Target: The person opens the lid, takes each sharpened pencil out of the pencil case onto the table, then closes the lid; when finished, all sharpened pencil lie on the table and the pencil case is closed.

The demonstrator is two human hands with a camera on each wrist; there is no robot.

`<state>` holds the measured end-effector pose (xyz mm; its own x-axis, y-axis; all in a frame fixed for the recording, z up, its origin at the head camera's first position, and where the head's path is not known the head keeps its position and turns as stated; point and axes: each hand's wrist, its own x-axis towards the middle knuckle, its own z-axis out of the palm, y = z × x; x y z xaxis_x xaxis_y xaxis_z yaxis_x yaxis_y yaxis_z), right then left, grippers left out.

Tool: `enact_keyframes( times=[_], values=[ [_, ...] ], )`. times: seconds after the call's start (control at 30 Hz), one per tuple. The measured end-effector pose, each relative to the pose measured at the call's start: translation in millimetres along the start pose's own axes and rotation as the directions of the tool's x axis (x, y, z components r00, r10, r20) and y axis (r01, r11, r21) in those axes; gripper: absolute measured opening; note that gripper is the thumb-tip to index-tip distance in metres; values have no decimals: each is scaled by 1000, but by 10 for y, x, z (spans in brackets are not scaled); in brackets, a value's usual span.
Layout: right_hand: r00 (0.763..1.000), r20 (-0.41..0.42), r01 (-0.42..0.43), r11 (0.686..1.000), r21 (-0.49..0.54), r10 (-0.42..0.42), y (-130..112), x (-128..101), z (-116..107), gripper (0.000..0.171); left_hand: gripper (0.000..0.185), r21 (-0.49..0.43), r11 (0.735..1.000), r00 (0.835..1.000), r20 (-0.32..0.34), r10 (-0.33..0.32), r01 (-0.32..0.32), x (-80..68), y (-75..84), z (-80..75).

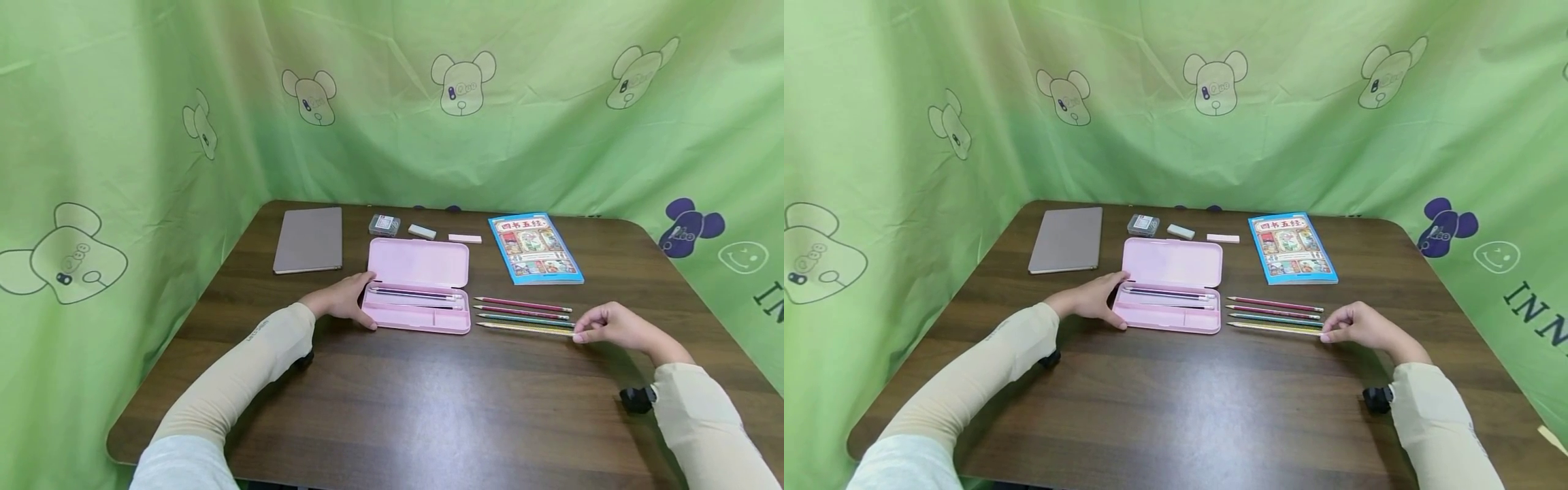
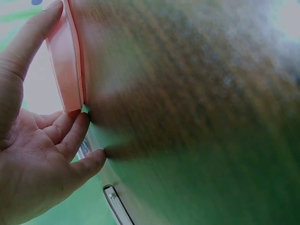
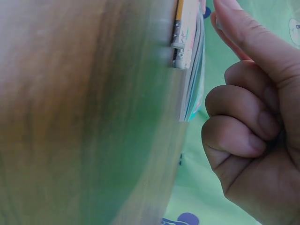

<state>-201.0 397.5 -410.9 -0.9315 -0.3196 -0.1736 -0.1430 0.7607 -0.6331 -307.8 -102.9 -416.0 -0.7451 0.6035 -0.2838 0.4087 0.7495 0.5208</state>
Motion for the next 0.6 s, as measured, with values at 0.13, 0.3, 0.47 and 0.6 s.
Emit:
enact_keyframes(
  times=[0.13, 0.3, 0.47, 0.6],
  values=[
    [999, 8, 32, 999, 28, -32, 24, -2, 29, 13, 111, 5, 1000, 1000, -1, 3, -3, 1, 2, 2],
    [1000, 26, -6, 999, 37, 5, 19, 19, 51, 16, 111, 6, 1000, 1000, -4, -1, 1, -2, -1, 1],
    [998, 60, -31, 999, 27, 29, 13, 37, 71, 19, 110, -3, 1000, 1000, 1, -9, 9, -18, 14, 1],
    [996, 64, -60, 998, 30, 58, 6, 47, 59, 24, 107, -11, 1000, 1000, 1, 3, -3, -32, 39, -11]
  ],
)
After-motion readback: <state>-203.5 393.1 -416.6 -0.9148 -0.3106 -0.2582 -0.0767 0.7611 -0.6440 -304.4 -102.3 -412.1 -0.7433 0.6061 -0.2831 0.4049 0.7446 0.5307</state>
